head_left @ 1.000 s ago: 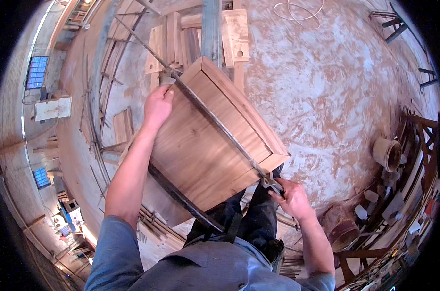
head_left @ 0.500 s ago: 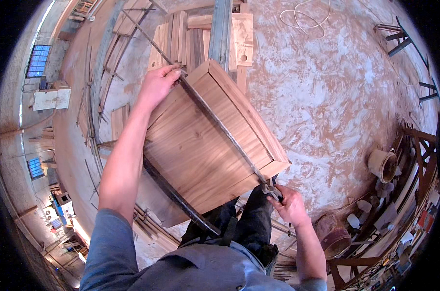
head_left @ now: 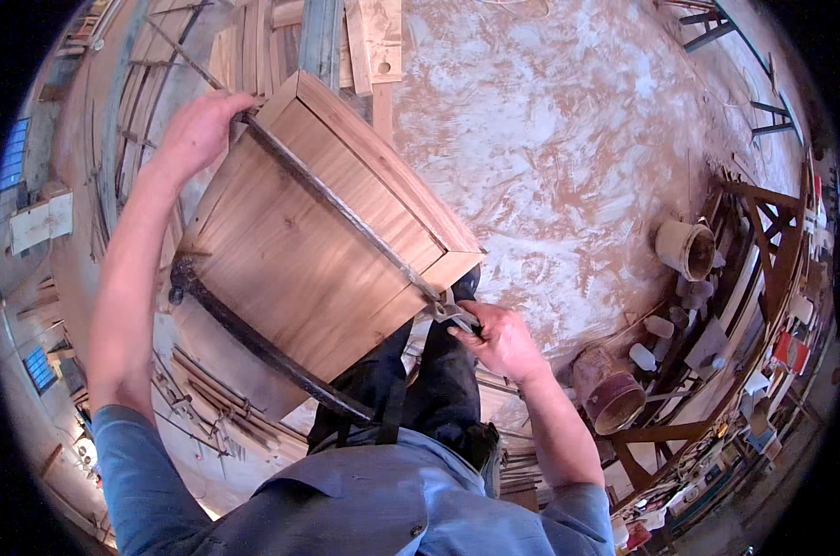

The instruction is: The person assembles a wooden cabinet door by securing its frame with metal clamps. They repeatedly position the clamps, tighten the screws to hold the joints together, and use a hammer to tap the wood into alignment. The person adjusts the clamps multiple times to ensure the door is properly secured.

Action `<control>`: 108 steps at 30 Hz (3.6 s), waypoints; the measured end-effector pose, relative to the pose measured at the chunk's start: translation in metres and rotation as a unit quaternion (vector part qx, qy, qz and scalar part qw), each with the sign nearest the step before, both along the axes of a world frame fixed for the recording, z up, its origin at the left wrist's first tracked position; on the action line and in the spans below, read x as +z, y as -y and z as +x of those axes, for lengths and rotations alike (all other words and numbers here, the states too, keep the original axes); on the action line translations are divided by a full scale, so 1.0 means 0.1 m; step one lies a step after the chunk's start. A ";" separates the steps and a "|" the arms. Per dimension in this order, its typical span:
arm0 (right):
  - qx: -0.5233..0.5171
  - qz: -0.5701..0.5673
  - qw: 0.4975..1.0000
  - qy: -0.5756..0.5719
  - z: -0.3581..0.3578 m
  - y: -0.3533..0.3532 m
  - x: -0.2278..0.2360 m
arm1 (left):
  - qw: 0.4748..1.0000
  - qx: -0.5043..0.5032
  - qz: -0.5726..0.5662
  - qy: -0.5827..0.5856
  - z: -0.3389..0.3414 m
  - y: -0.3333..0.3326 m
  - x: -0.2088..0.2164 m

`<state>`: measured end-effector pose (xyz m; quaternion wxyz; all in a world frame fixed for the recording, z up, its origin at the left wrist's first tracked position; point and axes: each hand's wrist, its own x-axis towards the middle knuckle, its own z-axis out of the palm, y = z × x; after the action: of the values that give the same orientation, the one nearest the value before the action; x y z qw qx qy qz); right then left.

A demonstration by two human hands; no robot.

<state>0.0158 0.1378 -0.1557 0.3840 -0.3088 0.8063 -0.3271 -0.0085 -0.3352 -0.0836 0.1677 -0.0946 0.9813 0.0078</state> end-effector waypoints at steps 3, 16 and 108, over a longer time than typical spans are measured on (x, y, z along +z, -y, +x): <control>0.000 0.001 1.000 0.006 0.00 0.02 -0.01 | 0.991 -0.118 0.001 -0.071 0.09 0.19 -0.15; -0.015 0.006 1.000 0.011 0.06 -0.03 -0.09 | 0.898 0.376 0.153 -0.167 0.03 -0.10 -0.34; -0.036 0.052 0.994 0.092 -0.32 -0.28 0.37 | 0.919 0.195 0.160 -0.303 0.84 -2.01 -0.71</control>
<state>-0.0166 0.1655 -0.1187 0.4605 -0.2279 0.7937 -0.3255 0.0756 -0.1342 -0.1543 -0.1293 -0.2492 0.9330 0.2252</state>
